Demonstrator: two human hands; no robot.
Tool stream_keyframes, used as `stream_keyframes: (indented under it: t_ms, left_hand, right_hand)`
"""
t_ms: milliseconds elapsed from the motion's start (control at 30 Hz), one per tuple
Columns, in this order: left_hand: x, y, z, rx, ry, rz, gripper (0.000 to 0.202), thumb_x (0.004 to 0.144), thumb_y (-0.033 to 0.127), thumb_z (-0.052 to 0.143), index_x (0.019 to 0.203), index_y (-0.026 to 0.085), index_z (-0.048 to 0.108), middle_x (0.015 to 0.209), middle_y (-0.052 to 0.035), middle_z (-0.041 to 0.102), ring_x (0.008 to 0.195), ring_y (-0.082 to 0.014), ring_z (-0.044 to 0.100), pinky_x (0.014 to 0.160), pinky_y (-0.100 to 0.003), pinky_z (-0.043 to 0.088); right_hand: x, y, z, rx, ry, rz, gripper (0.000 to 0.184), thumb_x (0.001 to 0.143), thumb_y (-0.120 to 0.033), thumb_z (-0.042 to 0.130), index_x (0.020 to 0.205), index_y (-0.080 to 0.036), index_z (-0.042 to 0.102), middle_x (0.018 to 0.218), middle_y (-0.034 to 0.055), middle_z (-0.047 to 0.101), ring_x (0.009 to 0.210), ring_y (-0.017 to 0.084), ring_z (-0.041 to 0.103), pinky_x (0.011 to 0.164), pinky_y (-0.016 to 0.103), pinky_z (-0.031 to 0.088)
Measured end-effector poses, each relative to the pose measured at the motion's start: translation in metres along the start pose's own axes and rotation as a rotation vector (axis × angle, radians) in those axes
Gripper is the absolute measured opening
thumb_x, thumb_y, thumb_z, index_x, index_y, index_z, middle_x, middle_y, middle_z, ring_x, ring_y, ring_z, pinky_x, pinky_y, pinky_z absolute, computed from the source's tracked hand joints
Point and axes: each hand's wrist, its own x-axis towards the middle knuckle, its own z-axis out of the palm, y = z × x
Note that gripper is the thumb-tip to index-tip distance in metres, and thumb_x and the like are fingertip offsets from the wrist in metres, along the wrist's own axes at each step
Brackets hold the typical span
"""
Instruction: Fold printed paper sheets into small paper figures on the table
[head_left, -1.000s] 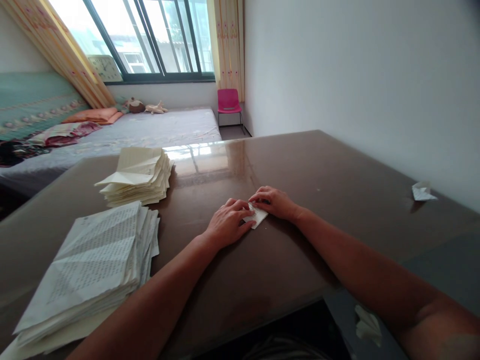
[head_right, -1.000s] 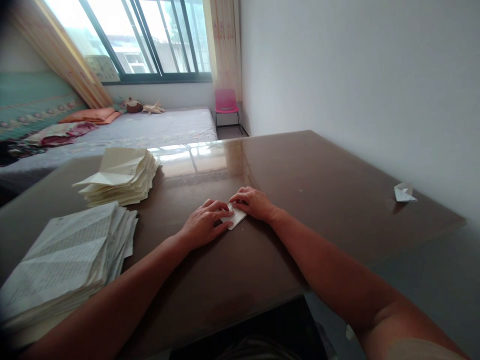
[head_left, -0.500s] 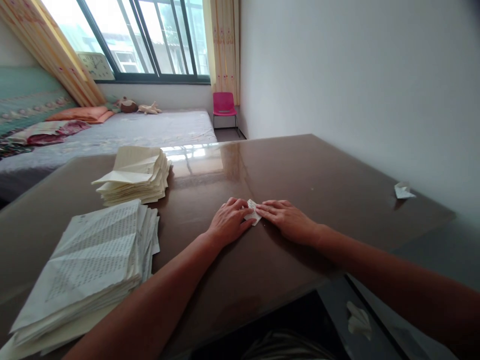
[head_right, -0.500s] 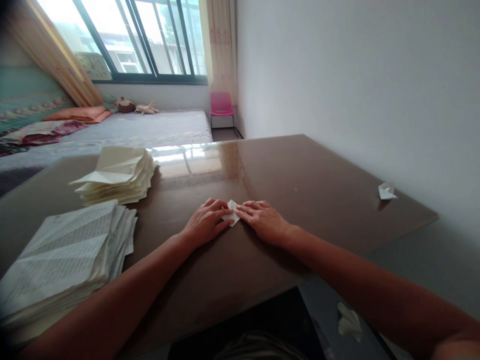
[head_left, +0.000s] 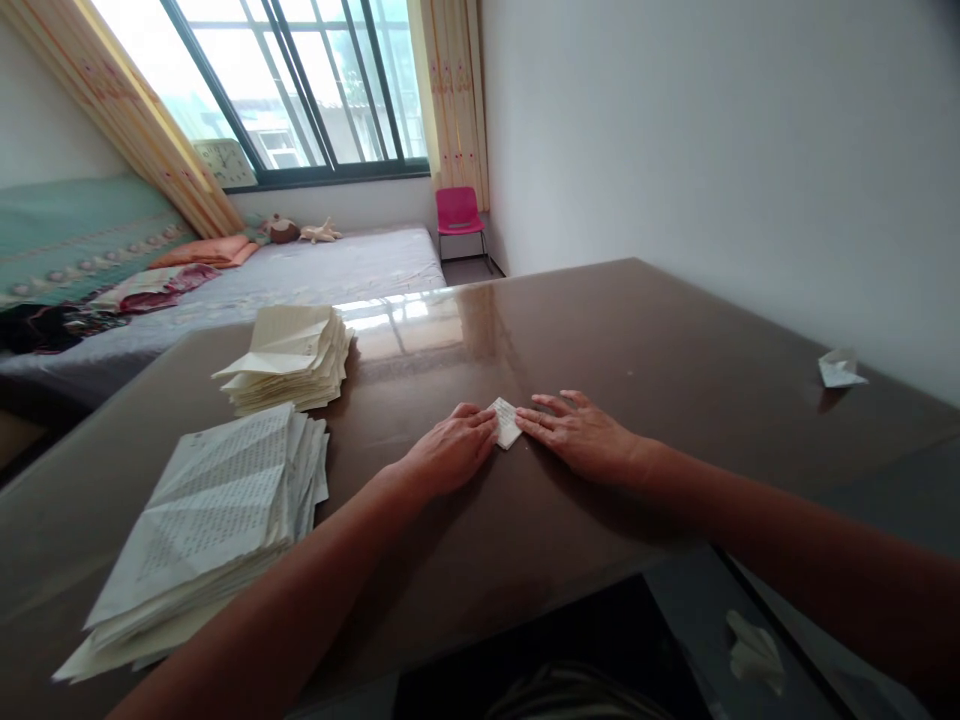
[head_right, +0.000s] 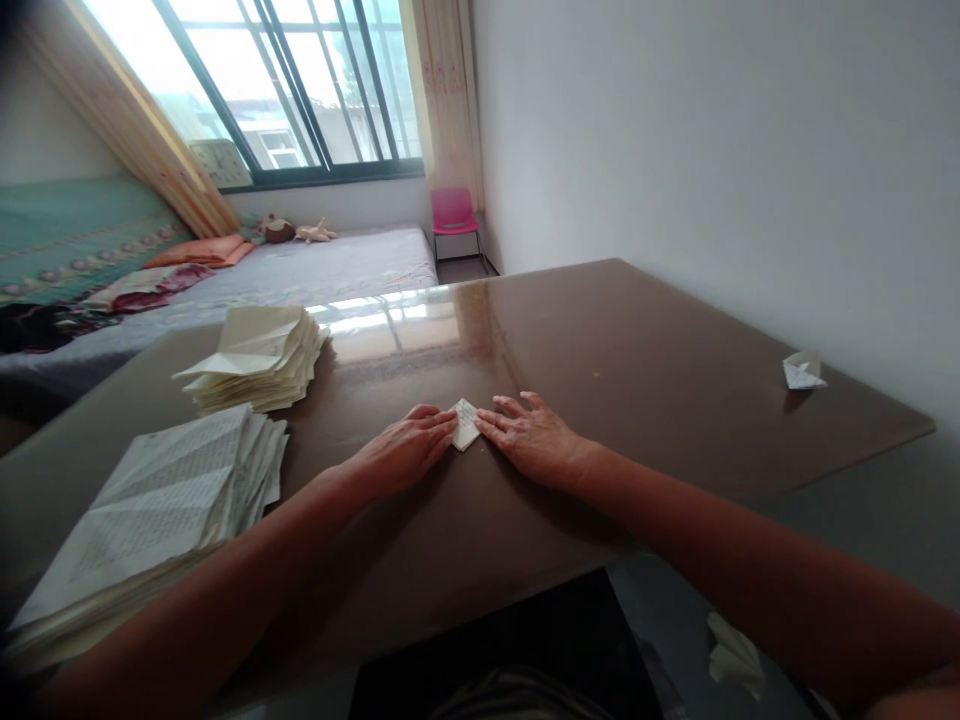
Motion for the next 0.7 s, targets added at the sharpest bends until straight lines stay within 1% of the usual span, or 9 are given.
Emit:
stream_keyframes:
  t_ms: [67, 167, 200, 267, 333, 433, 533, 600, 700]
  left_hand:
    - [-0.008, 0.002, 0.003, 0.044, -0.045, -0.030, 0.044, 0.097, 0.037, 0.031, 0.132, 0.015, 0.049, 0.139, -0.0105, 0.050, 0.128, -0.0199, 0.045, 0.110, -0.036, 0.032]
    - [-0.020, 0.002, 0.006, 0.092, -0.118, -0.080, 0.059, 0.096, 0.046, 0.031, 0.145, 0.014, 0.029, 0.150, -0.0121, 0.034, 0.140, -0.0222, 0.028, 0.112, -0.037, 0.025]
    - [-0.022, 0.001, 0.006, 0.099, -0.133, -0.084, 0.059, 0.096, 0.046, 0.029, 0.147, 0.015, 0.026, 0.152, -0.0111, 0.032, 0.141, -0.0215, 0.026, 0.113, -0.037, 0.024]
    - [-0.023, -0.001, 0.005, 0.109, -0.148, -0.072, 0.056, 0.097, 0.045, 0.027, 0.147, 0.019, 0.025, 0.152, -0.0089, 0.032, 0.141, -0.0198, 0.026, 0.113, -0.037, 0.023]
    - [-0.021, -0.003, 0.002, 0.122, -0.140, -0.057, 0.054, 0.097, 0.043, 0.028, 0.146, 0.021, 0.029, 0.150, -0.0082, 0.036, 0.139, -0.0196, 0.031, 0.113, -0.038, 0.024]
    - [-0.015, -0.005, 0.001, 0.137, -0.093, -0.052, 0.047, 0.096, 0.038, 0.032, 0.140, 0.023, 0.040, 0.144, -0.0070, 0.045, 0.132, -0.0208, 0.040, 0.109, -0.039, 0.030]
    - [-0.011, -0.008, 0.004, 0.111, -0.017, -0.070, 0.039, 0.097, 0.033, 0.034, 0.130, 0.026, 0.052, 0.137, -0.0025, 0.054, 0.125, -0.0192, 0.047, 0.104, -0.036, 0.038]
    - [-0.009, -0.011, 0.007, 0.081, 0.034, -0.092, 0.036, 0.097, 0.035, 0.035, 0.125, 0.028, 0.056, 0.132, -0.0004, 0.058, 0.121, -0.0180, 0.050, 0.101, -0.034, 0.041]
    - [-0.007, -0.014, 0.011, 0.048, 0.082, -0.108, 0.037, 0.094, 0.041, 0.041, 0.126, 0.027, 0.054, 0.128, -0.0015, 0.061, 0.116, -0.0187, 0.054, 0.099, -0.034, 0.044]
  right_hand:
    - [0.010, -0.002, -0.010, -0.006, -0.032, -0.036, 0.039, 0.089, -0.013, 0.046, 0.127, -0.019, 0.056, 0.130, 0.0103, 0.059, 0.122, 0.028, 0.048, 0.096, 0.046, 0.034]
    - [0.032, -0.005, -0.023, 0.012, -0.130, -0.086, 0.019, 0.085, -0.014, 0.055, 0.096, -0.015, 0.070, 0.099, 0.0138, 0.071, 0.104, 0.027, 0.056, 0.084, 0.039, 0.040]
    - [0.038, -0.006, -0.025, 0.022, -0.152, -0.092, 0.014, 0.084, -0.013, 0.057, 0.087, -0.015, 0.070, 0.090, 0.0136, 0.072, 0.099, 0.027, 0.057, 0.081, 0.037, 0.041]
    - [0.047, -0.005, -0.025, 0.046, -0.142, -0.103, 0.012, 0.083, -0.013, 0.058, 0.081, -0.015, 0.069, 0.083, 0.0129, 0.070, 0.094, 0.026, 0.057, 0.077, 0.035, 0.042]
    - [0.049, -0.003, -0.022, 0.093, -0.089, -0.135, 0.014, 0.084, -0.010, 0.055, 0.087, -0.014, 0.068, 0.089, 0.0123, 0.069, 0.093, 0.024, 0.057, 0.079, 0.034, 0.043]
    - [0.041, 0.004, -0.014, 0.221, -0.027, -0.200, 0.021, 0.083, -0.011, 0.054, 0.100, -0.014, 0.066, 0.102, 0.0113, 0.066, 0.097, 0.021, 0.057, 0.088, 0.034, 0.044]
    - [0.032, 0.012, -0.008, 0.362, 0.053, -0.175, 0.034, 0.082, -0.021, 0.059, 0.117, -0.017, 0.060, 0.114, 0.0107, 0.063, 0.105, 0.022, 0.055, 0.094, 0.035, 0.043]
    - [0.029, 0.015, -0.006, 0.429, 0.102, -0.132, 0.044, 0.082, -0.027, 0.061, 0.125, -0.018, 0.054, 0.117, 0.0106, 0.062, 0.107, 0.022, 0.055, 0.095, 0.035, 0.044]
    - [0.029, 0.016, -0.004, 0.461, 0.125, -0.126, 0.046, 0.083, -0.033, 0.062, 0.125, -0.019, 0.053, 0.118, 0.0107, 0.061, 0.109, 0.023, 0.054, 0.095, 0.036, 0.043]
